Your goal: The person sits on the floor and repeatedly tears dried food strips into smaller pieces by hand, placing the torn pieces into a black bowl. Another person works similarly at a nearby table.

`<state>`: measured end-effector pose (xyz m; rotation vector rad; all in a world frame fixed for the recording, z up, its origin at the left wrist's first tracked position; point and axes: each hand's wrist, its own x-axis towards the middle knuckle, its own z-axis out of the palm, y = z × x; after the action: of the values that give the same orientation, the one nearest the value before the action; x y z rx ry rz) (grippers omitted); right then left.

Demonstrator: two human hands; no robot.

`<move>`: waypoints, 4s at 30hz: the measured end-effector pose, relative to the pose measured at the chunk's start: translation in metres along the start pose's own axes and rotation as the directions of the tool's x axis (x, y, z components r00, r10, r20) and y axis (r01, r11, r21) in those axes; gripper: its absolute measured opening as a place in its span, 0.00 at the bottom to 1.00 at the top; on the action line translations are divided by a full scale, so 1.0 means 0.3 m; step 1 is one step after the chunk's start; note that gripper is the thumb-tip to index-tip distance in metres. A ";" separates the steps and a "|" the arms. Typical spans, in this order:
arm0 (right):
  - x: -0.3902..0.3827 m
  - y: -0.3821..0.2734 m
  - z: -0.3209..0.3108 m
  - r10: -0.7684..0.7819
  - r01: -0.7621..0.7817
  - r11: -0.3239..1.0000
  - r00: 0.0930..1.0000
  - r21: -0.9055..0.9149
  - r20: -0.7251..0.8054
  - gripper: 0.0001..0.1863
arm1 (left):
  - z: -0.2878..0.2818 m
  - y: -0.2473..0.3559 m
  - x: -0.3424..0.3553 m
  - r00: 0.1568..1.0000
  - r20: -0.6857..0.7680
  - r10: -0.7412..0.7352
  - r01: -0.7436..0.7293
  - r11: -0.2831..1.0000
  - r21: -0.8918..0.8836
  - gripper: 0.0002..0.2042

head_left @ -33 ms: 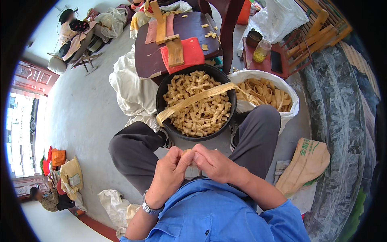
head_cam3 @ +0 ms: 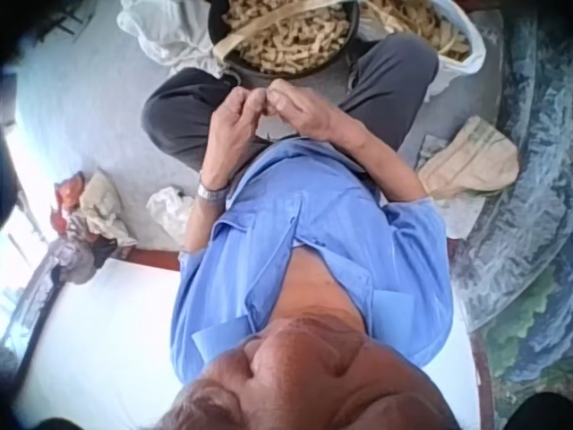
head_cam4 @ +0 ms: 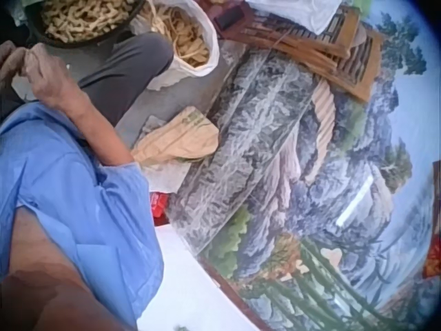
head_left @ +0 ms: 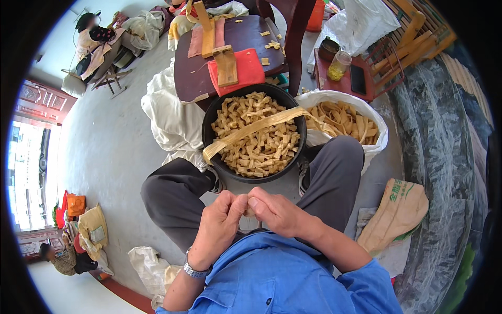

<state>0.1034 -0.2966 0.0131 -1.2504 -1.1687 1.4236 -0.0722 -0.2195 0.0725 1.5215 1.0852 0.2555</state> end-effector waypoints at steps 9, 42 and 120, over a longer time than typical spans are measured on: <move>-0.028 -0.093 -0.078 0.110 -0.100 0.989 0.990 -0.111 0.087 0.13 | -0.064 0.017 -0.003 0.984 -0.143 -0.108 0.059 0.950 -0.305 0.17; -0.141 -0.206 -0.032 -0.281 0.419 0.806 0.892 -0.418 0.353 0.14 | -0.250 0.163 -0.075 0.786 0.619 0.004 -0.321 0.858 0.401 0.07; -0.001 -0.173 -0.185 0.030 0.140 0.889 0.932 -0.436 0.360 0.14 | -0.036 0.133 0.013 0.851 0.395 0.346 -0.517 0.684 0.515 0.24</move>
<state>0.1604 -0.2830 0.0616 -1.2808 -1.8618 1.4172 -0.0584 -0.2045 0.1088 2.3323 0.5766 0.0085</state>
